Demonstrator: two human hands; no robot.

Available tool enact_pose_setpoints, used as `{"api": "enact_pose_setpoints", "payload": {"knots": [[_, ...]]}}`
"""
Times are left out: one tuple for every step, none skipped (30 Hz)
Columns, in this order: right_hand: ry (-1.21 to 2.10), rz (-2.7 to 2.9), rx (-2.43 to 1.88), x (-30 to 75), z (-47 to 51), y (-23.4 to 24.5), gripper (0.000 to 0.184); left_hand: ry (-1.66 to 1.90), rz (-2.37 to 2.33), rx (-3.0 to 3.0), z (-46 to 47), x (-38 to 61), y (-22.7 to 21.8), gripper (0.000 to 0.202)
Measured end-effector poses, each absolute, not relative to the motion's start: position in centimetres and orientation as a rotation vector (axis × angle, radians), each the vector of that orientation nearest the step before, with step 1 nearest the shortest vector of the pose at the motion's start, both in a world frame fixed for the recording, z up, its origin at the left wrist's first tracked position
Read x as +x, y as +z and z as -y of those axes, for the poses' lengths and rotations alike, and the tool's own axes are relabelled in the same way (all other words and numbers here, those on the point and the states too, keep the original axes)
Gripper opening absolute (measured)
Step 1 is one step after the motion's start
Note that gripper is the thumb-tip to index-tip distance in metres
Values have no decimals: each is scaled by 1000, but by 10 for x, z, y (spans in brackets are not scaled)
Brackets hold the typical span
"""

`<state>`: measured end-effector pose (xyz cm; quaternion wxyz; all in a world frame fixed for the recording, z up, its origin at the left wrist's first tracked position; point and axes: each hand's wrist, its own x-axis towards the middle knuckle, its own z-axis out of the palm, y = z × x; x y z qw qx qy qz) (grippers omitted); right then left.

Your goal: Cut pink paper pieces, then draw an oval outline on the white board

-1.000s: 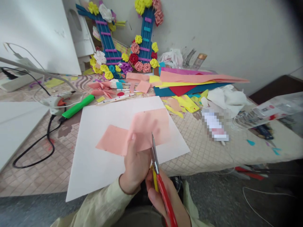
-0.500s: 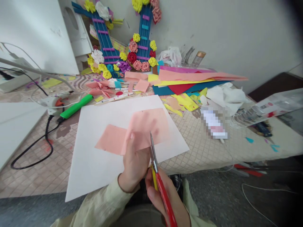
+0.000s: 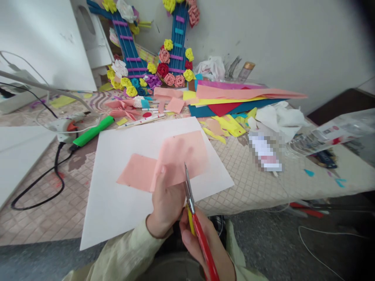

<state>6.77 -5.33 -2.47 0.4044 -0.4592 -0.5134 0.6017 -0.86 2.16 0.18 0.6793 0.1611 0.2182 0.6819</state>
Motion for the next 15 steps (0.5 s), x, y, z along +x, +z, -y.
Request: {"api": "enact_pose_setpoints", "payload": {"knots": [[1515,1290,-1158,67,53,-25,31,1528,-496,349,-21,-9,2,38],[1516,1287,-1159,67,53,-25,32,1523,-503,339,-21,-9,2,38],[1519,1288,-1160,67,54,-25,32,1514,-511,331,-21,-9,2,39],[1521,1291,-1161,67,53,-25,32,1508,-521,326,-21,-8,1,39],[1523,1294,-1163,68,53,-24,32,1504,-532,321,-21,-8,1,38],[1525,1292,-1163,68,53,-24,32,1499,-539,317,-21,-8,1,38],[1530,1287,-1161,68,53,-23,32,1491,-541,311,-21,-8,0,38],[1535,1280,-1158,69,53,-23,32,1480,-535,304,-21,-8,0,38],[1538,1269,-1157,69,53,-23,33,1465,-523,297,-21,-8,0,39],[1540,1258,-1157,69,53,-23,34,1449,-504,291,-21,-8,0,41],[1541,1250,-1158,69,53,-23,34,1436,-484,286,-21,-8,0,42],[1540,1244,-1162,69,54,-24,35,1430,-468,285,-22,-9,0,42],[1536,1238,-1168,68,54,-24,36,1432,-459,287,-22,-9,0,42],[1532,1234,-1178,68,54,-24,37,1436,-455,292,-23,-9,1,42],[1527,1233,-1189,68,55,-25,37,1442,-457,300,-23,-9,1,41]]}}
